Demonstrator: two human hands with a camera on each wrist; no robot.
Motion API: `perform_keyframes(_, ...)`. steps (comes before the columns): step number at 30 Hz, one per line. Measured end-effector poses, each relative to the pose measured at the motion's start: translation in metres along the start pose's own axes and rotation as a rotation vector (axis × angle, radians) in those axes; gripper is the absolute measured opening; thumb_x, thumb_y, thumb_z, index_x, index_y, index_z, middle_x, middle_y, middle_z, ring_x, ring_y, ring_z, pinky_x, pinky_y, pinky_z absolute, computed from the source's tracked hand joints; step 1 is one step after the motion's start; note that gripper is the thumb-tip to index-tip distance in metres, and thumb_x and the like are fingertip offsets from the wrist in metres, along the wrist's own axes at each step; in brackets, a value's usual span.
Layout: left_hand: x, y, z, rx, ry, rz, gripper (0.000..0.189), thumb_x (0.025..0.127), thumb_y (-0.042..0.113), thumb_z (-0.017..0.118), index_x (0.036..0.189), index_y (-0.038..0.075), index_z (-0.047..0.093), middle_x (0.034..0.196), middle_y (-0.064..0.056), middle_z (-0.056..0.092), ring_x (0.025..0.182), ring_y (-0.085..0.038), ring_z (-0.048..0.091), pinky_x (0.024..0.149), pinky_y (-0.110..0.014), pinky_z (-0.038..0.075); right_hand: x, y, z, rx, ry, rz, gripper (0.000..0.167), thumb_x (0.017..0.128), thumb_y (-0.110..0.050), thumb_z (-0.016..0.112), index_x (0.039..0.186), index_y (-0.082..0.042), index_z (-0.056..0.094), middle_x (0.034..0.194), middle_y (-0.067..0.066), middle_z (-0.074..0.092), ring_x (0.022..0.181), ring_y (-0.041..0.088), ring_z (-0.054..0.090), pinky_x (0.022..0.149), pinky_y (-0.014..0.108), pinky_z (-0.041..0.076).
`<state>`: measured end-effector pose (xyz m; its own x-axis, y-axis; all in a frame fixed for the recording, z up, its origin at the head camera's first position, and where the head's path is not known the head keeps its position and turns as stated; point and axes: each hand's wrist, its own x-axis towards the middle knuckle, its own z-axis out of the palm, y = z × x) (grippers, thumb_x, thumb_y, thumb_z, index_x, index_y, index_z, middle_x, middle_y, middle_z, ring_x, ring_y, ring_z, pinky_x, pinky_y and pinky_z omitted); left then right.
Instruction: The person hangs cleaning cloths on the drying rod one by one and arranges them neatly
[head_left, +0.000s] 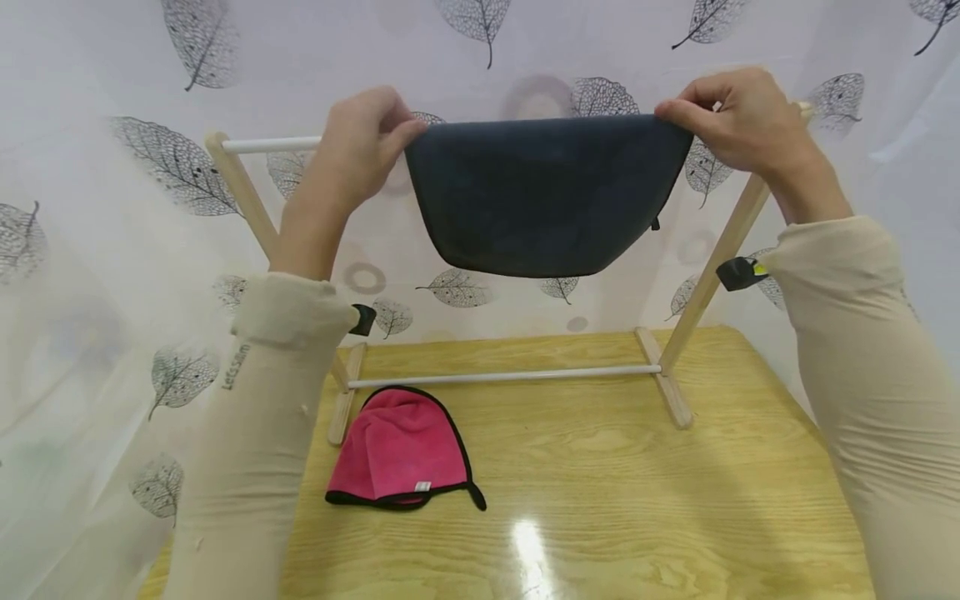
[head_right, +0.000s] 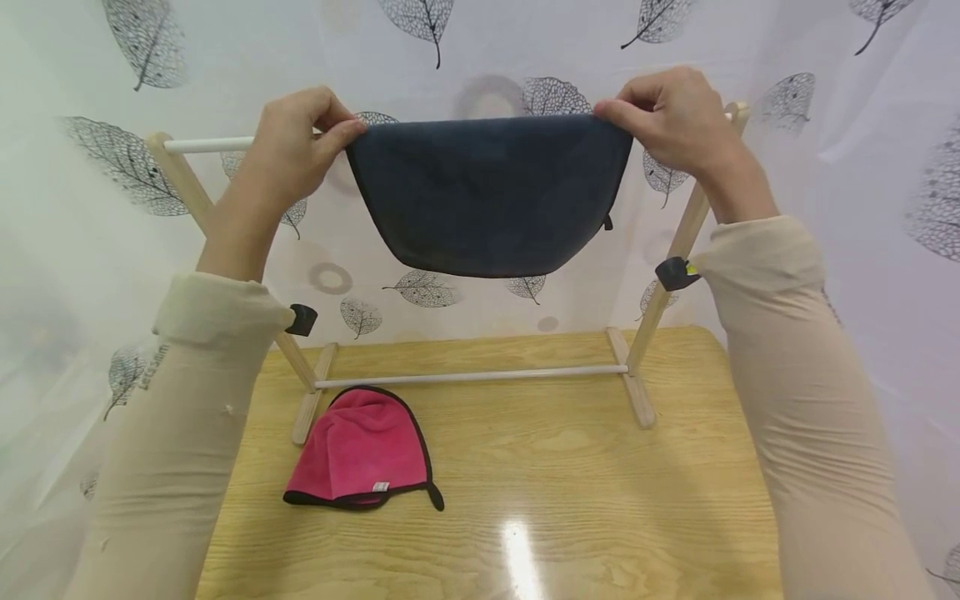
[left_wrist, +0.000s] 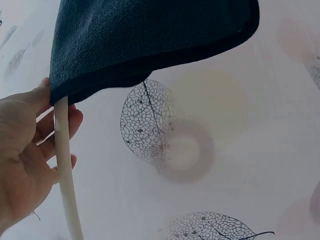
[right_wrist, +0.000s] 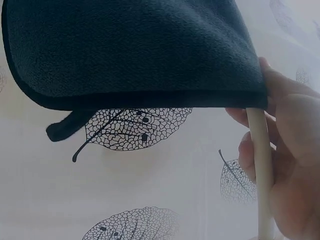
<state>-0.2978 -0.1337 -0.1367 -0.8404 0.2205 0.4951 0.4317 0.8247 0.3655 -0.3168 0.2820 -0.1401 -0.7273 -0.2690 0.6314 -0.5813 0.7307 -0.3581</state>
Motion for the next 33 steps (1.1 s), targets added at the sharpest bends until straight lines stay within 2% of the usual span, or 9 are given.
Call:
perform_keyframes(2, -0.003, 0.002, 0.000, 0.023, 0.027, 0.024, 0.034, 0.109, 0.032, 0.053, 0.116, 0.001, 0.066, 0.110, -0.011, 0.065, 0.098, -0.023, 0.055, 0.088, -0.034, 0.045, 0.000, 0.001, 0.001, -0.026, 0.021, -0.029, 0.033, 0.103, -0.025, 0.064, 0.092, 0.004, 0.074, 0.077, -0.021, 0.053, 0.074, 0.007, 0.044, 0.068, 0.024, 0.030)
perform_keyframes(5, -0.007, 0.003, 0.001, 0.036, 0.046, 0.071, 0.032, 0.108, 0.028, 0.057, 0.120, 0.001, 0.068, 0.116, -0.013, 0.069, 0.106, -0.025, 0.060, 0.096, -0.035, 0.048, -0.002, 0.002, 0.001, -0.040, 0.020, -0.033, 0.034, 0.104, -0.026, 0.062, 0.092, 0.003, 0.075, 0.080, -0.025, 0.053, 0.077, 0.004, 0.045, 0.070, 0.023, 0.031)
perform_keyframes(10, -0.011, -0.001, 0.000, -0.008, -0.022, 0.083, 0.037, 0.105, 0.022, 0.063, 0.136, 0.001, 0.063, 0.136, -0.015, 0.063, 0.127, -0.027, 0.057, 0.112, -0.037, 0.041, -0.005, 0.001, -0.001, -0.003, -0.034, -0.015, 0.028, 0.100, -0.026, 0.069, 0.110, -0.001, 0.078, 0.087, -0.024, 0.059, 0.084, 0.007, 0.048, 0.073, 0.021, 0.035)
perform_keyframes(12, -0.012, -0.003, 0.000, -0.014, -0.040, 0.083, 0.038, 0.106, 0.022, 0.061, 0.138, 0.001, 0.062, 0.139, -0.015, 0.062, 0.130, -0.028, 0.055, 0.113, -0.037, 0.040, -0.005, 0.002, 0.000, 0.025, -0.036, -0.003, 0.026, 0.098, -0.024, 0.073, 0.112, -0.003, 0.077, 0.085, -0.021, 0.061, 0.082, 0.009, 0.049, 0.071, 0.020, 0.036)
perform_keyframes(15, -0.013, -0.006, -0.001, 0.001, -0.041, 0.104, 0.038, 0.108, 0.024, 0.057, 0.139, 0.002, 0.064, 0.138, -0.016, 0.062, 0.130, -0.029, 0.057, 0.112, -0.040, 0.042, -0.005, 0.002, 0.000, 0.043, -0.021, 0.015, 0.020, 0.096, -0.024, 0.076, 0.107, -0.007, 0.077, 0.082, -0.018, 0.062, 0.078, 0.010, 0.050, 0.067, 0.020, 0.037)
perform_keyframes(20, -0.014, -0.008, 0.000, 0.019, -0.030, 0.128, 0.040, 0.110, 0.028, 0.053, 0.141, 0.005, 0.063, 0.135, -0.017, 0.064, 0.131, -0.031, 0.055, 0.112, -0.042, 0.041, -0.004, 0.001, 0.001, 0.015, -0.015, 0.023, 0.026, 0.098, -0.026, 0.074, 0.105, -0.001, 0.078, 0.083, -0.021, 0.062, 0.078, 0.010, 0.048, 0.065, 0.021, 0.037)
perform_keyframes(23, -0.015, -0.007, 0.002, 0.050, 0.002, 0.140, 0.040, 0.111, 0.027, 0.051, 0.141, 0.005, 0.064, 0.128, -0.019, 0.066, 0.127, -0.034, 0.054, 0.114, -0.042, 0.036, -0.005, 0.000, 0.001, -0.001, -0.019, 0.019, 0.030, 0.099, -0.027, 0.072, 0.107, 0.002, 0.078, 0.084, -0.023, 0.061, 0.079, 0.010, 0.048, 0.066, 0.022, 0.036)
perform_keyframes(28, -0.016, -0.007, 0.008, 0.111, 0.101, 0.147, 0.037, 0.111, 0.026, 0.049, 0.135, 0.007, 0.069, 0.121, -0.017, 0.068, 0.123, -0.035, 0.052, 0.115, -0.042, 0.028, -0.005, 0.000, 0.002, -0.024, -0.017, -0.009, 0.033, 0.101, -0.028, 0.070, 0.107, 0.004, 0.077, 0.084, -0.026, 0.058, 0.079, 0.008, 0.048, 0.067, 0.024, 0.035)
perform_keyframes(33, -0.018, -0.005, 0.018, 0.074, 0.259, 0.129, 0.035, 0.108, 0.027, 0.058, 0.132, 0.005, 0.070, 0.124, -0.016, 0.064, 0.125, -0.033, 0.047, 0.114, -0.037, 0.027, -0.004, 0.001, 0.002, -0.023, -0.001, -0.047, 0.033, 0.102, -0.026, 0.068, 0.103, 0.006, 0.076, 0.083, -0.028, 0.056, 0.078, 0.006, 0.047, 0.067, 0.024, 0.034)
